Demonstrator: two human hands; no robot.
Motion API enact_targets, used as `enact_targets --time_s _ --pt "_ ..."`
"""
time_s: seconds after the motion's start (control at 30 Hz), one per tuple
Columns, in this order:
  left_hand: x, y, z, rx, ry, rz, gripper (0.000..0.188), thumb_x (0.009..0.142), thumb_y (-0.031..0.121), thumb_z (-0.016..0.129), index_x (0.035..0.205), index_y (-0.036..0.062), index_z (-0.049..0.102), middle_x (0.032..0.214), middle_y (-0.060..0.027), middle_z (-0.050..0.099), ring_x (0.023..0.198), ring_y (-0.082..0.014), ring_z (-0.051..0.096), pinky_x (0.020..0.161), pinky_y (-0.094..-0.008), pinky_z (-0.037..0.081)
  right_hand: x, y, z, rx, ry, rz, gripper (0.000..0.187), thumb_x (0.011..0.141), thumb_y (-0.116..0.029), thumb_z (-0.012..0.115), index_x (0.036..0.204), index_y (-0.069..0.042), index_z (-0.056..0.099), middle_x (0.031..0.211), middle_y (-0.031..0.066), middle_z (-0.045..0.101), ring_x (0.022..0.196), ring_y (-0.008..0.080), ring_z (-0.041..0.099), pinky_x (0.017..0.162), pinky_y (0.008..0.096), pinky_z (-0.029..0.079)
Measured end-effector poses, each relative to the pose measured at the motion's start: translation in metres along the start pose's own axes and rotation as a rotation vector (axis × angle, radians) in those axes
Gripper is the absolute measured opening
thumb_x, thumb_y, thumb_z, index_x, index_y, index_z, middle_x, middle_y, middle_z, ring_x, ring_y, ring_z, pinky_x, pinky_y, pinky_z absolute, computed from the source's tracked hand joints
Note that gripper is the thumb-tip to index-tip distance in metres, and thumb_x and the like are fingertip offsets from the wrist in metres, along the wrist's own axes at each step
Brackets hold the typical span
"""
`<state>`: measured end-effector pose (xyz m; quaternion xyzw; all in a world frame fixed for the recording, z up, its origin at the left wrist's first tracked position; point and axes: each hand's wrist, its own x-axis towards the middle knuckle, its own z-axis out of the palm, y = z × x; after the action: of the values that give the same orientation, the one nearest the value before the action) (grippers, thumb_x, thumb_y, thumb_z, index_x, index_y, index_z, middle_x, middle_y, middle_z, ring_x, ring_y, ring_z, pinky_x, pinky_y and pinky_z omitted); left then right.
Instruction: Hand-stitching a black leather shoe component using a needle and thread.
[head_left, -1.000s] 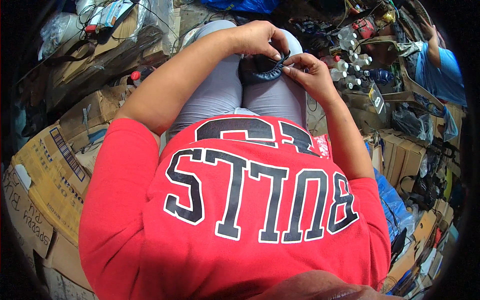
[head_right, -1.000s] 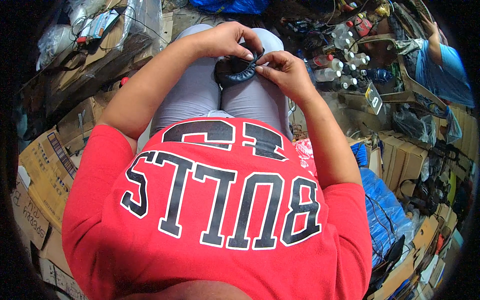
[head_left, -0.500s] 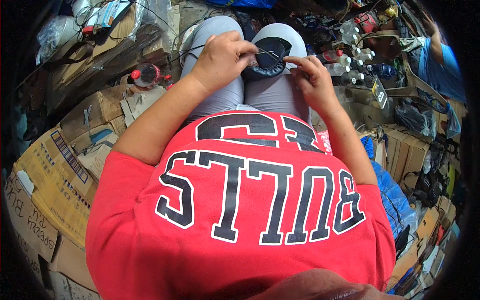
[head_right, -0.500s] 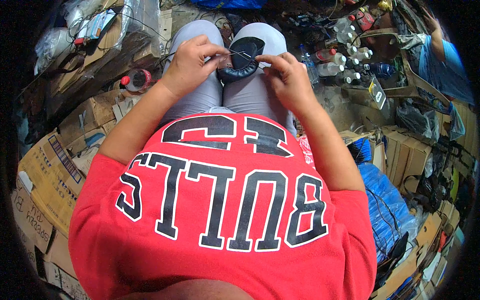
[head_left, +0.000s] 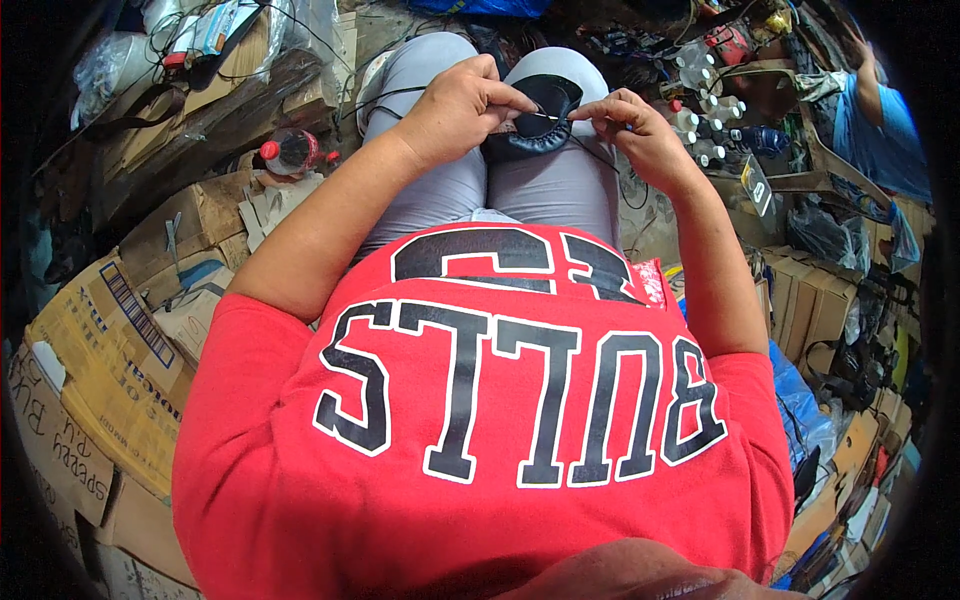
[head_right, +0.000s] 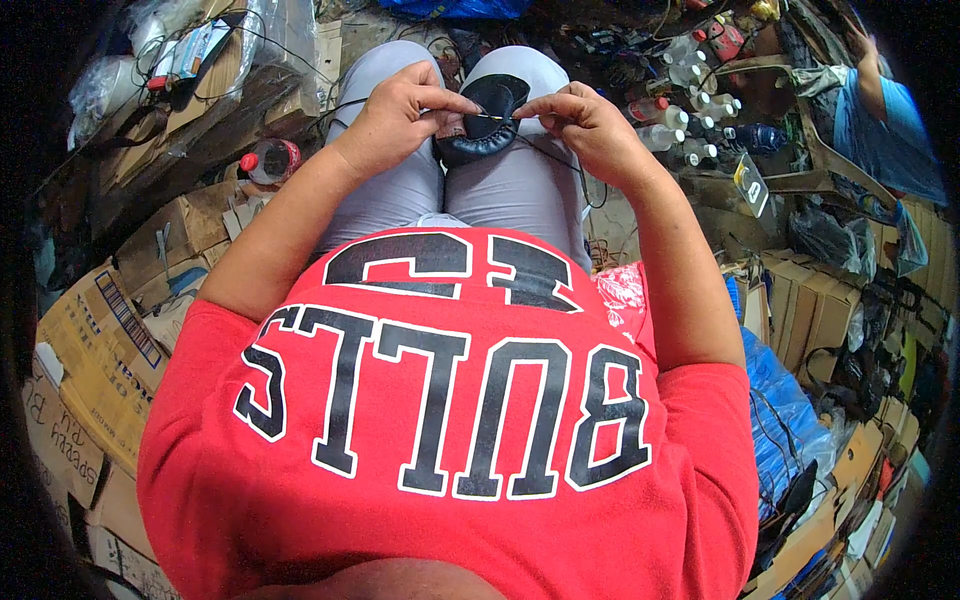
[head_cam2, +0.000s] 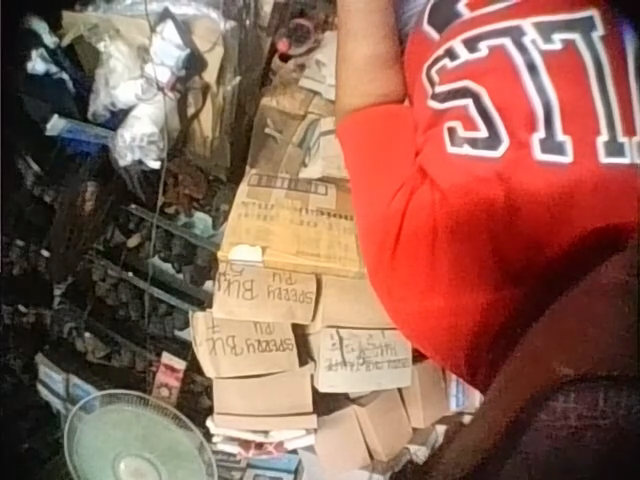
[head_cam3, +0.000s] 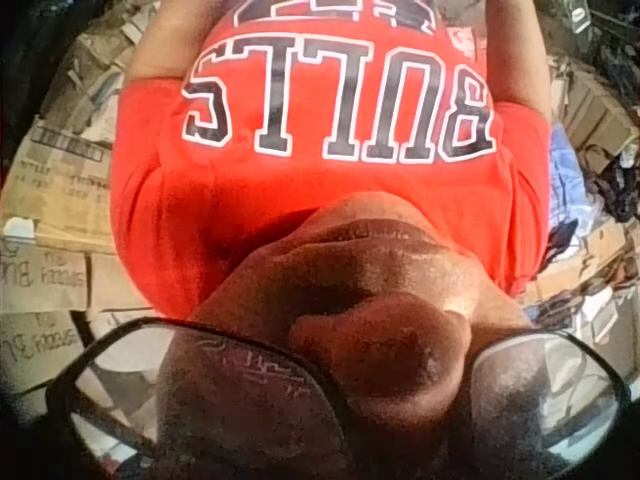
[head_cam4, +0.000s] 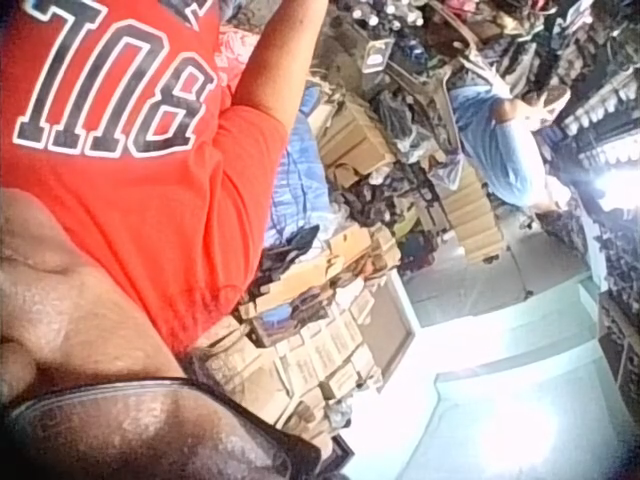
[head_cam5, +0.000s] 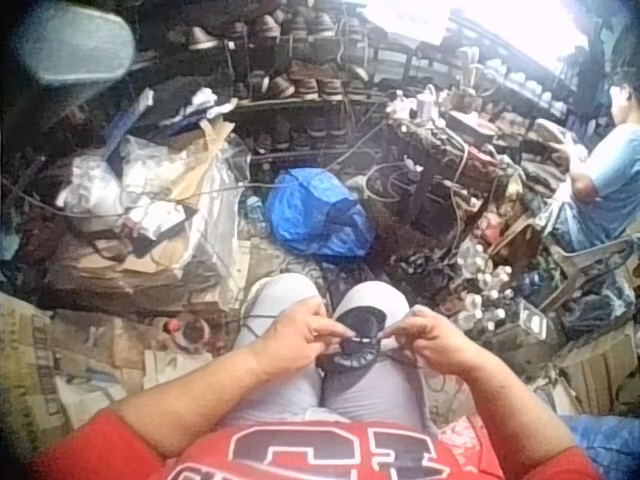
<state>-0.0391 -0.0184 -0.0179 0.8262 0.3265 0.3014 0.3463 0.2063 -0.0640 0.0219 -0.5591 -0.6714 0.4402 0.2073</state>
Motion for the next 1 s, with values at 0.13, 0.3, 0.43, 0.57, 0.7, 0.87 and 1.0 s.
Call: enact_targets --time_s 0.13,0.3,0.43,0.57,0.7,0.87,1.0 --pt "0.001 0.004 0.001 -0.015 -0.016 -0.026 0.023 0.072 0.005 0.071 0.092 0.0164 0.072 0.072 -0.0012 0.044 0.066 -0.0136 0.045 0.060 -0.0261 0.040 -0.001 -0.002 -0.001 0.006 -0.004 0.013 0.035 0.079 0.009 0.050 0.100 -0.013 0.069 0.088 0.0021 0.050 0.079 0.0113 0.051 0.073 0.0231 0.044" --pt "0.009 0.002 0.004 -0.049 -0.053 -0.017 0.022 0.074 0.001 0.067 0.092 0.0136 0.072 0.073 -0.0024 0.046 0.067 -0.0135 0.047 0.060 -0.0258 0.042 0.001 0.004 -0.005 0.055 -0.046 0.016 0.035 0.079 0.007 0.052 0.102 -0.013 0.069 0.085 0.0010 0.050 0.079 0.0102 0.052 0.074 0.0229 0.044" --pt "0.020 0.002 0.009 -0.125 -0.134 -0.007 0.021 0.075 0.000 0.066 0.091 0.0117 0.072 0.073 -0.0031 0.046 0.066 -0.0140 0.049 0.061 -0.0259 0.043 0.002 0.005 -0.004 0.100 -0.068 0.049 0.029 0.081 0.001 0.057 0.103 -0.014 0.069 0.081 -0.0004 0.050 0.076 0.0084 0.051 0.072 0.0231 0.044" --pt "0.018 0.008 0.002 -0.152 -0.113 0.035 0.020 0.075 0.000 0.066 0.093 0.0095 0.070 0.075 -0.0035 0.050 0.069 -0.0142 0.052 0.062 -0.0255 0.044 -0.005 0.000 -0.002 0.129 -0.033 0.061 0.025 0.082 -0.006 0.063 0.105 -0.014 0.069 0.082 -0.0010 0.051 0.072 0.0061 0.049 0.066 0.0219 0.043" --pt "0.007 0.024 -0.005 -0.052 -0.074 -0.026 0.024 0.074 0.002 0.067 0.097 0.0081 0.068 0.075 -0.0023 0.054 0.071 -0.0126 0.053 0.063 -0.0243 0.044 -0.010 -0.004 -0.001 0.005 0.048 -0.018 0.026 0.081 -0.008 0.065 0.106 -0.013 0.068 0.076 -0.0039 0.050 0.066 0.0037 0.046 0.060 0.0193 0.040" --pt "0.009 0.016 0.007 -0.313 -0.097 -0.315 0.025 0.076 0.002 0.066 0.100 0.0067 0.067 0.074 0.0011 0.055 0.069 -0.0080 0.051 0.064 -0.0212 0.043 -0.003 0.004 0.008 0.304 0.024 0.115 0.027 0.081 -0.009 0.066 0.108 -0.009 0.065 0.065 -0.0095 0.047 0.061 0.0011 0.040 0.056 0.0155 0.035" --pt "0.014 0.009 0.021 -0.495 -0.101 -0.391 0.018 0.077 0.003 0.065 0.095 0.0034 0.066 0.075 0.0034 0.055 0.069 -0.0050 0.050 0.064 -0.0194 0.043 0.002 0.007 0.013 0.365 0.034 0.117 0.027 0.081 -0.009 0.066 0.108 -0.007 0.065 0.069 -0.0073 0.053 0.063 0.0009 0.043 0.056 0.0159 0.037"
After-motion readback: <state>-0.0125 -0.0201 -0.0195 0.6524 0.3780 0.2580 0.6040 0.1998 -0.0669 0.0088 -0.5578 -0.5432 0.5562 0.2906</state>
